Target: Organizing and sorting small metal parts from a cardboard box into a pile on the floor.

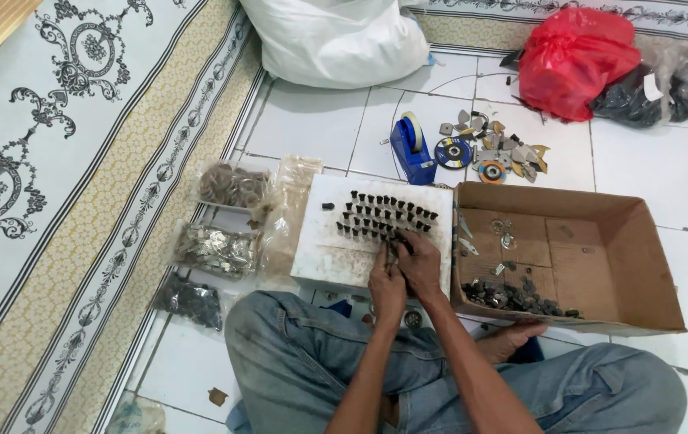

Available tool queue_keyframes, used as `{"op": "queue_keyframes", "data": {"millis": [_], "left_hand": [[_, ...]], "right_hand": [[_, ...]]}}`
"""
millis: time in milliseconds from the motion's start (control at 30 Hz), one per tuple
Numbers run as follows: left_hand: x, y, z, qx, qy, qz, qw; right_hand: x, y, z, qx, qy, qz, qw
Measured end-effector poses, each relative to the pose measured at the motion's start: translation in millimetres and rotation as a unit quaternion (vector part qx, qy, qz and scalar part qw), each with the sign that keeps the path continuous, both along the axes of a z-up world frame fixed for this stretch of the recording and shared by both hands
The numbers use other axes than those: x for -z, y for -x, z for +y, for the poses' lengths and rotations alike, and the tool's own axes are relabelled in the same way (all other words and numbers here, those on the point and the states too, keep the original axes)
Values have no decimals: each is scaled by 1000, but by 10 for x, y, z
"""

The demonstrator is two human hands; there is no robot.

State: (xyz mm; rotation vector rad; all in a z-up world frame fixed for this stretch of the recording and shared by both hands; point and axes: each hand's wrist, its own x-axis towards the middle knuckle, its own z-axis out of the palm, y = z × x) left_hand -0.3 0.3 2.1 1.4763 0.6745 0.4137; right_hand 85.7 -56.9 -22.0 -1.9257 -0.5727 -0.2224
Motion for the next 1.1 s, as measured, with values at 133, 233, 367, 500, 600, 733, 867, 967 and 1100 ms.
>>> {"op": "queue_keyframes", "data": {"millis": [133,233,367,500,600,733,867,967,1100], "left_hand": [[-30,3,24,-2,-1,3,1000],[53,-32,42,8,-11,0,1000],[-136,98,-165,16,-54,17,998],[-484,119,-440,52,-94,-48,993],[-756,-65,-705,159,-96,-105,977],[-443,-552,-969,291,-275,-118,909],[523,-1001,-1114,399,-404,0,823],[916,-1200,-1161,414,-444,87,790],[1128,-1267,-1208,415,-464,156,767]], "right_hand": [[-46,18,4,-12,-13,4,1000],[-109,56,0,-5,-29,19,999],[-293,218,-279,48,20,-48,998],[-307,-6,-813,168,117,-152,967],[-374,-495,-1559,70,189,-67,977],[258,-813,-2571,38,430,-59,900],[1258,-950,-3300,36,425,-187,885],[1231,-1201,-3161,56,487,85,867],[741,-1073,-2936,67,489,124,861]]}}
